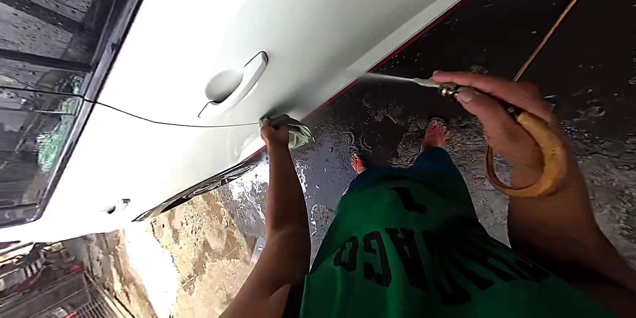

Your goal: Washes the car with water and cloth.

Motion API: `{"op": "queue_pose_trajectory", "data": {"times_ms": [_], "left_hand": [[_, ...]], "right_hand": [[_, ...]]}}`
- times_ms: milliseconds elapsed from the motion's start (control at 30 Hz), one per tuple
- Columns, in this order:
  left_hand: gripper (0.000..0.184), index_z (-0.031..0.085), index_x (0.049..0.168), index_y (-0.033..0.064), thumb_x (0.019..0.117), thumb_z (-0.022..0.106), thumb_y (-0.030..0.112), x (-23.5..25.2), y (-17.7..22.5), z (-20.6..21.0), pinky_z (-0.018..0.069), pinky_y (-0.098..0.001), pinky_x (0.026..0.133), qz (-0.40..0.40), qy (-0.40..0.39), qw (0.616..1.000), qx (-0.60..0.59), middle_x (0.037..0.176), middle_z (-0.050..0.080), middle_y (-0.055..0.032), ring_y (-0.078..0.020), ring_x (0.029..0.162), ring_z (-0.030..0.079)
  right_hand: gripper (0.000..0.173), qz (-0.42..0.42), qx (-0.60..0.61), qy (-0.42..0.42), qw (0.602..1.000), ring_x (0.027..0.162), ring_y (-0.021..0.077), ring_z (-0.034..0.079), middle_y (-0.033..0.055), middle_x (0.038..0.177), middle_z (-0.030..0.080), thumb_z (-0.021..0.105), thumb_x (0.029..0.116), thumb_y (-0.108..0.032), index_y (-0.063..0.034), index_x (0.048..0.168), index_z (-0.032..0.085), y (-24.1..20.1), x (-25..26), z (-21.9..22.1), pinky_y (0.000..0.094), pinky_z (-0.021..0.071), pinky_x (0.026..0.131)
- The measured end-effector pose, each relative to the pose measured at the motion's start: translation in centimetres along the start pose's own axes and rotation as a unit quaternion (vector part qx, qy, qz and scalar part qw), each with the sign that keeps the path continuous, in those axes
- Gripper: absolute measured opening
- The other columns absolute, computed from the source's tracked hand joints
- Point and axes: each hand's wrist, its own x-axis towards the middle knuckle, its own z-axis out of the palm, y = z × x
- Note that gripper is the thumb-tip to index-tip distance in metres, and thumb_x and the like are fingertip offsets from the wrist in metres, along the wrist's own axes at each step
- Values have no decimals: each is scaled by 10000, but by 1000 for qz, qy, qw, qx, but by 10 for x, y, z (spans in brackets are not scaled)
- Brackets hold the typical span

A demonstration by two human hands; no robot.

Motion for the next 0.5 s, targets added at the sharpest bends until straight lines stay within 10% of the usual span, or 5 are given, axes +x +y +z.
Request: {"op": "queue_pose_trajectory", "data": {"times_ms": [233,333,433,500], "left_hand": [[324,461,1295,75,1132,282,289,-136,58,125,560,-427,952,130,-90,976,-147,1139,634,-102,-205,1077,651],[416,412,1396,62,1135,234,332,-127,75,125,500,-492,1054,160,-61,969,-177,1286,589,-135,-243,1212,597],[533,140,1616,116,1139,237,332,-64,102,98,403,-437,1177,245,56,967,-49,1601,360,-120,-210,1444,421],[645,-3,1624,-6,1122,274,288,-41,107,84,157,-378,1281,322,87,929,164,1707,23,-210,-271,1587,92]], "right_hand": [[405,-53,36,-28,998,1226,278,650,87,1308,692,434,1039,-278,-52,1253,694,-16,29,-54,459,531,1064],[407,-71,24,-48,996,1220,254,650,73,1319,688,435,1045,-295,-68,1263,692,-26,52,-45,440,536,1039],[394,-93,35,-90,991,1214,242,655,60,1320,691,446,1040,-289,-88,1264,701,-45,63,-25,424,542,1030],[395,-119,49,-101,986,1218,273,653,79,1314,693,446,1042,-286,-82,1260,703,-55,77,-15,450,534,1047]]}}
